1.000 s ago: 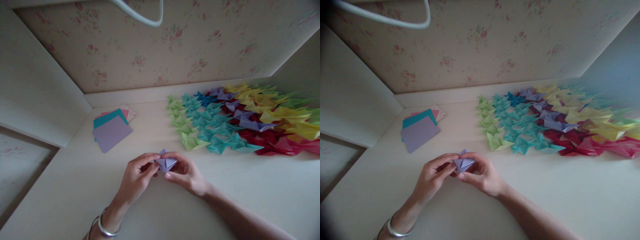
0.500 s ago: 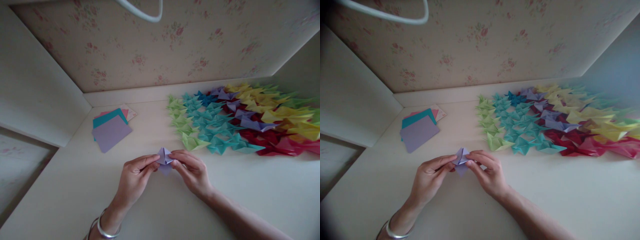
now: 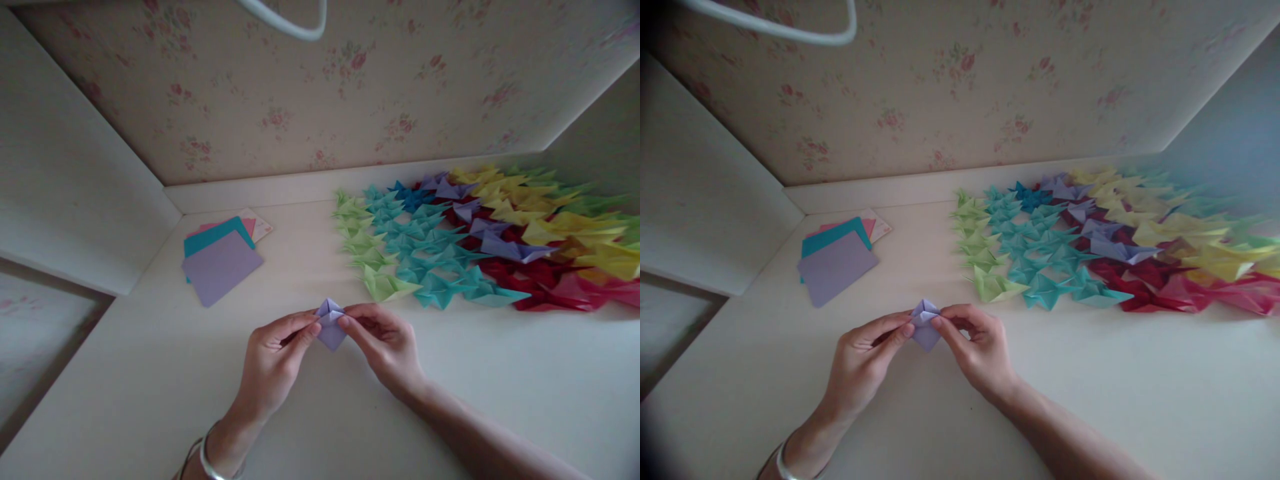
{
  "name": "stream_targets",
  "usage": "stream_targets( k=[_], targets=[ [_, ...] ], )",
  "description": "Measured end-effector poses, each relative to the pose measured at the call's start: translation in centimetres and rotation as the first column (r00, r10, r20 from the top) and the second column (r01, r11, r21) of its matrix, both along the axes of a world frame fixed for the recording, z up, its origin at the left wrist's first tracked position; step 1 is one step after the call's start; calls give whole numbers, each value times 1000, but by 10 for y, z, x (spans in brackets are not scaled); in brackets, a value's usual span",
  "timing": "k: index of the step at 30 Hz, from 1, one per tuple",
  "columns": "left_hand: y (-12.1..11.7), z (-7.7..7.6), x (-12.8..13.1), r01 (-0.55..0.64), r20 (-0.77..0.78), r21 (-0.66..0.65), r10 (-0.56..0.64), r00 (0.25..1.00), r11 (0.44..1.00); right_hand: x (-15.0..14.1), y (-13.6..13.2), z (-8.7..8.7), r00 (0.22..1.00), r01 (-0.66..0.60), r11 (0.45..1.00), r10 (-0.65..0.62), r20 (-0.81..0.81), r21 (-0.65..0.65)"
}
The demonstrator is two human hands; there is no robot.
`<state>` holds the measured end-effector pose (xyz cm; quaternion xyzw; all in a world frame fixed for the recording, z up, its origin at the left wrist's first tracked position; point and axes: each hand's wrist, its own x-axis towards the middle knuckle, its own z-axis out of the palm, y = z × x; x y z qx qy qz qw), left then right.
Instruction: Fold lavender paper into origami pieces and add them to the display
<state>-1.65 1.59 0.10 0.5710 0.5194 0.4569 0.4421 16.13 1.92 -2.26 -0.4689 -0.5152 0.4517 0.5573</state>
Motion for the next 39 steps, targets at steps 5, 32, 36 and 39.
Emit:
stream_targets(
  k=[5,32,36,39],
  targets=[
    [-2,-4,2,-50,14,-66,51,999,997,-2,2,0,998,49,998,-50,-44,-31],
    [6,-9,7,-72,178,-336,138,974,939,-3,1,-2,942,-335,925,325,-84,-179],
    [8,-9,1,-152,126,-286,194,973,946,2,0,3,854,-484,874,466,232,27],
    [11,-8,-2,-149,169,-336,216,962,930,4,-2,4,808,-543,822,456,372,171]
  ],
)
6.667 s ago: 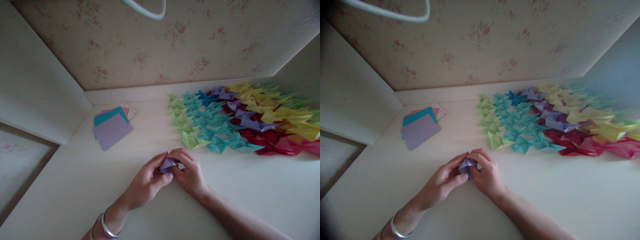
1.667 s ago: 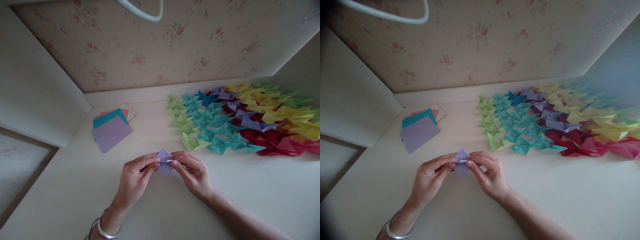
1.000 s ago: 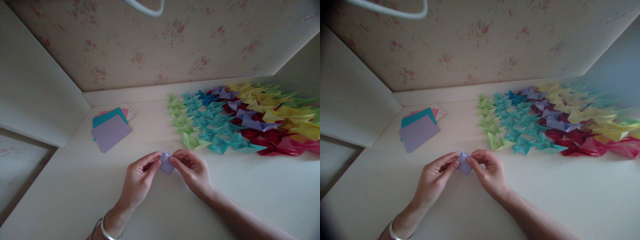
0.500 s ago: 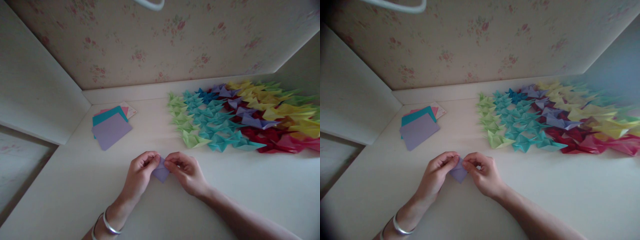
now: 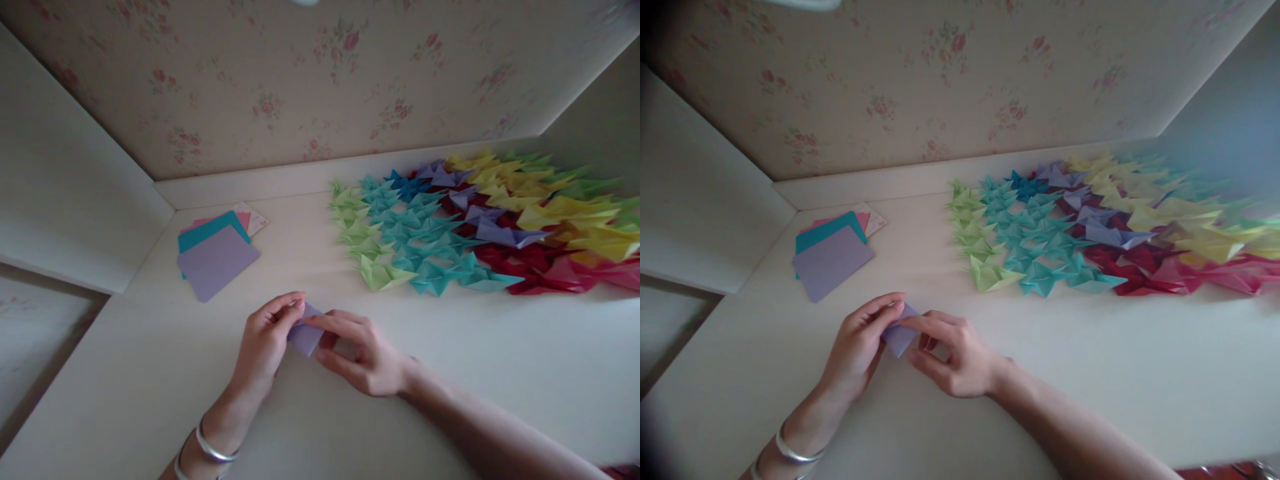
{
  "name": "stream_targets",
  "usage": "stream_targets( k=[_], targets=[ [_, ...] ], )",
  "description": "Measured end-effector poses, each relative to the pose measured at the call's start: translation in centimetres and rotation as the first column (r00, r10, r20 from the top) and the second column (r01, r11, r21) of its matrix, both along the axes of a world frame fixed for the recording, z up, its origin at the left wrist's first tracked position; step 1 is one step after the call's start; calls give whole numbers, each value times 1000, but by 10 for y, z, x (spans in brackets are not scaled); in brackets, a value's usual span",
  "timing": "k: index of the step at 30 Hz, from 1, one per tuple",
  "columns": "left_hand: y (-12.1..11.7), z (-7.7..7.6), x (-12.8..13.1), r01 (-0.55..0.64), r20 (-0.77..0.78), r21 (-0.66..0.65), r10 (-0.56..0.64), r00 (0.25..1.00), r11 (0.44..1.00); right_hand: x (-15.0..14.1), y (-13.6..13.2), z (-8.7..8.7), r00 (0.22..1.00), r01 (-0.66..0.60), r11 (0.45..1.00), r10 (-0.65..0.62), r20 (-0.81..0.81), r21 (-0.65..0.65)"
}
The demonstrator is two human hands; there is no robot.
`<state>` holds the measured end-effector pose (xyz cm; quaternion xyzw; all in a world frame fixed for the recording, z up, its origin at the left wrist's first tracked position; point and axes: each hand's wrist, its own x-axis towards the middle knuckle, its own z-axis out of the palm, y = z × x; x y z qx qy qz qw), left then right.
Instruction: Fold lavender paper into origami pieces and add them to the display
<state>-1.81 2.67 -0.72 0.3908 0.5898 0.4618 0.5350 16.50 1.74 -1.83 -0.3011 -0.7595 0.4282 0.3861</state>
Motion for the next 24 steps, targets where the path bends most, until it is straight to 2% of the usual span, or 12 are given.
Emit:
stream_targets(
  k=[2,5,8,11,14,19,24],
  targets=[
    [0,3,0,37,43,-59,-34,998,998,0,1,-3,998,63,996,-63,2,68],
    [-2,9,2,147,55,-109,-141,988,983,1,4,-10,972,237,957,-234,-38,165],
    [-7,15,1,279,-94,-51,-283,955,959,1,7,-12,948,316,932,-305,-87,179],
    [-10,18,-2,380,-398,109,-310,863,919,2,8,-8,953,304,947,-302,-38,99],
    [-11,21,-4,450,-500,246,-285,818,859,2,8,-4,942,336,942,-336,9,-15],
    [-9,24,-4,494,-485,116,-385,785,862,3,8,-5,957,272,924,-289,-27,-269],
    [-8,20,-6,476,-558,114,-340,757,872,3,8,-8,971,195,902,-234,-56,-384]
  ],
)
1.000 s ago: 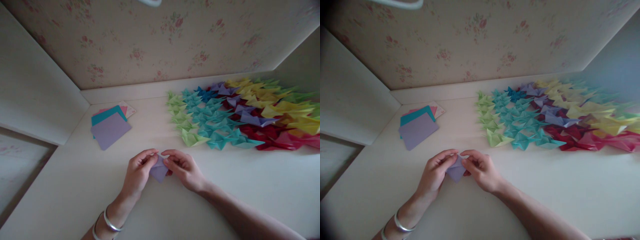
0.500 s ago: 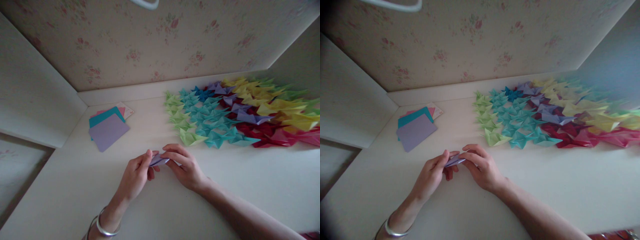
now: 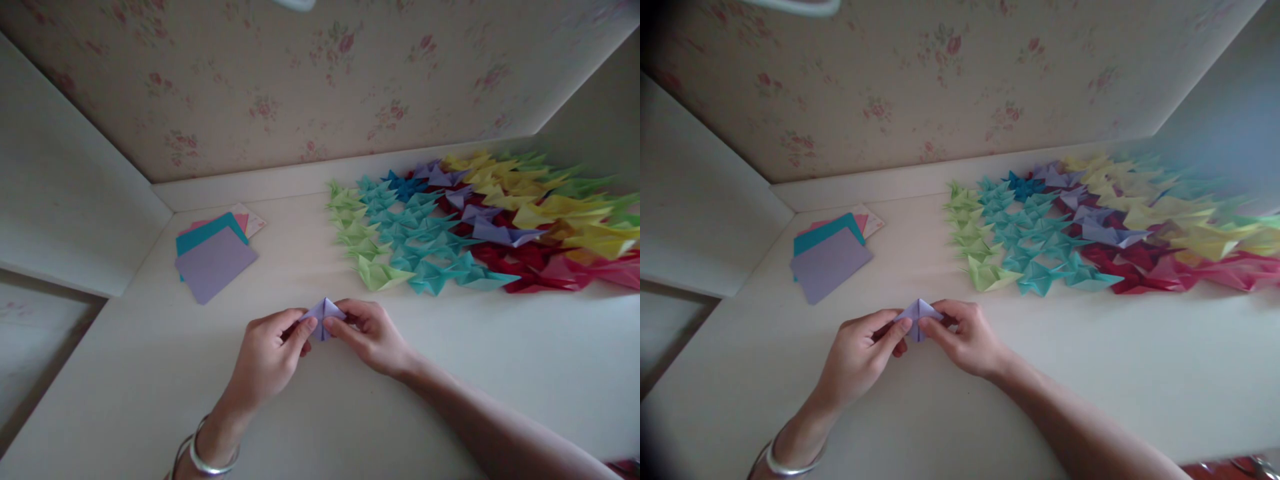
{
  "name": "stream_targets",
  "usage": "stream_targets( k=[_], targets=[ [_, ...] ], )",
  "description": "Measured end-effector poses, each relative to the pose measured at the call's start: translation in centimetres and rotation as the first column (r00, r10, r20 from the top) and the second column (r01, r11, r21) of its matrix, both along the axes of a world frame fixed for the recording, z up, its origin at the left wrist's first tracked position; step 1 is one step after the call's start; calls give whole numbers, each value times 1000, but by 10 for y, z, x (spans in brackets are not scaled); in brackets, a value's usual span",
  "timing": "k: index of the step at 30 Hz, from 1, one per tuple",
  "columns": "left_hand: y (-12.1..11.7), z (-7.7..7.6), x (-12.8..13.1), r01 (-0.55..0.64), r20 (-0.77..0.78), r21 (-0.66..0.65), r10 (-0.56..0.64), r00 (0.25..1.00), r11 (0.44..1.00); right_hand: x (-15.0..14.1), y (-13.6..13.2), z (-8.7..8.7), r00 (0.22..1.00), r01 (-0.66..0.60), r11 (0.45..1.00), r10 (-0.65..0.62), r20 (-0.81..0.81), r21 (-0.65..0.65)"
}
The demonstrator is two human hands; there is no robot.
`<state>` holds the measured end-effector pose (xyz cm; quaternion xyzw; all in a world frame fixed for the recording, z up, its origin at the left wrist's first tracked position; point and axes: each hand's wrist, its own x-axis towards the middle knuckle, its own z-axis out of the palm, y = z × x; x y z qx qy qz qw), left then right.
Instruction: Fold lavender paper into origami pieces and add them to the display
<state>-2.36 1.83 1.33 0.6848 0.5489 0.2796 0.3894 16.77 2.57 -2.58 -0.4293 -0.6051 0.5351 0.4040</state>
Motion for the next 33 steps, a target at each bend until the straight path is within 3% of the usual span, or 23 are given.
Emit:
stream_targets(
  k=[5,11,15,19,25,30,33],
  targets=[
    [-2,-3,1,11,8,27,-12,1000,1000,-4,0,4,995,-65,994,58,-76,-86],
    [-5,-3,6,9,30,32,-10,1000,999,-5,-2,6,995,-53,990,41,-90,-130],
    [-2,-2,4,14,129,-74,-5,992,997,-3,1,5,988,-77,981,51,-149,-176],
    [3,0,-1,-34,260,-172,79,963,984,2,5,8,946,-173,956,95,-309,-236],
    [3,3,-3,154,361,-322,-29,932,934,7,4,13,945,-177,947,88,-315,-268],
    [2,6,1,184,436,-303,-35,899,935,5,2,10,922,-199,924,64,-381,-327],
    [-1,4,1,183,517,-296,-4,856,938,3,1,5,862,-235,892,7,-507,-387]
  ],
)
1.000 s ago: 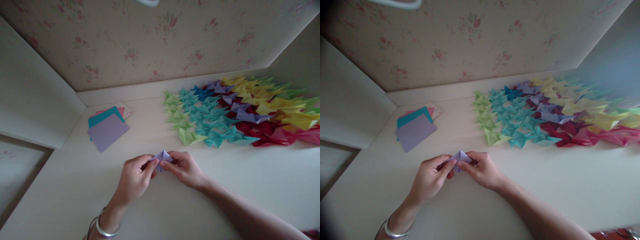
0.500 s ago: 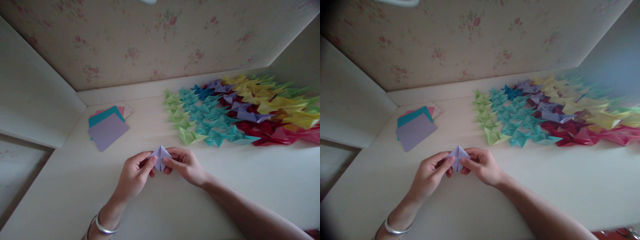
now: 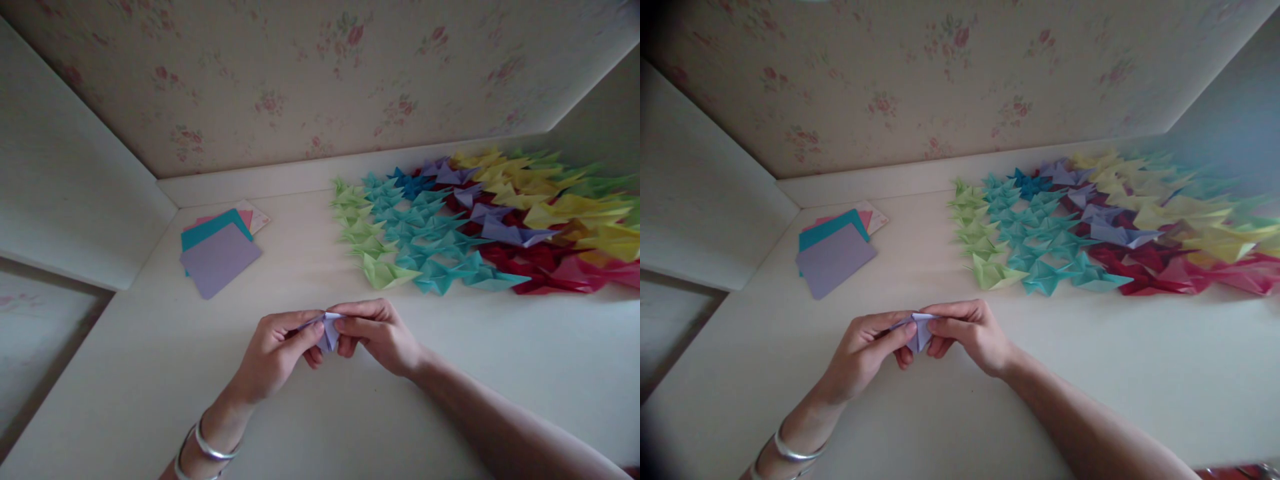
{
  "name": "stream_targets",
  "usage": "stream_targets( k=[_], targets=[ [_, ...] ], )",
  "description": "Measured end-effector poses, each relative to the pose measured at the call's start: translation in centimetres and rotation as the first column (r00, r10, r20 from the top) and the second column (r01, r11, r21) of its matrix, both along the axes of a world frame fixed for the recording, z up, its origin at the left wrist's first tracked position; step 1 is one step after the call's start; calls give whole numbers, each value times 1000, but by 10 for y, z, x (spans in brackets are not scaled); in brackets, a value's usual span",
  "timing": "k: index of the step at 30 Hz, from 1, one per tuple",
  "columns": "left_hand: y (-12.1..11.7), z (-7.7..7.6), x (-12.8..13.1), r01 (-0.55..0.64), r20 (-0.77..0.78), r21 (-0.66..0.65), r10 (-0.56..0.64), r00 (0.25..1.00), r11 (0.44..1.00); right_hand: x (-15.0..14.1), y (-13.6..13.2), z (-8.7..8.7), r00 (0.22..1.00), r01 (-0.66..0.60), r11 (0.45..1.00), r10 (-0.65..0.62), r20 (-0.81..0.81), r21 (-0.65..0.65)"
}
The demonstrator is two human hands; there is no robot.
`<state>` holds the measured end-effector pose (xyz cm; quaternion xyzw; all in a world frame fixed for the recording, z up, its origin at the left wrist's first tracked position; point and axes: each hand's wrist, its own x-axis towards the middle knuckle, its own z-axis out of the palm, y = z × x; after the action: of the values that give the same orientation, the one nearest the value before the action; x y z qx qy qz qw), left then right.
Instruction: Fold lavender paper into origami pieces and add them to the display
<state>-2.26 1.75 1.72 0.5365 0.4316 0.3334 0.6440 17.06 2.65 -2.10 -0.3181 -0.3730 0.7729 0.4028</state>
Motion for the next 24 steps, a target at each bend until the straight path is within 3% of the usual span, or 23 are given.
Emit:
stream_targets(
  k=[5,13,16,19,24],
  targets=[
    [-6,-10,1,-131,280,-110,157,947,985,-3,1,-1,974,7,986,-45,-222,-169],
    [-5,-9,4,-47,420,-283,168,892,958,-2,4,5,959,-8,974,-56,-278,-224],
    [-4,-6,0,-34,327,-228,110,939,973,-1,3,4,972,18,989,-52,-231,-146],
    [-1,-6,-2,-108,107,-121,121,987,987,-2,3,2,994,52,998,-56,-94,-39],
    [4,-9,-2,-132,-142,-48,124,982,990,-4,6,3,993,97,995,-99,67,37]
  ],
)
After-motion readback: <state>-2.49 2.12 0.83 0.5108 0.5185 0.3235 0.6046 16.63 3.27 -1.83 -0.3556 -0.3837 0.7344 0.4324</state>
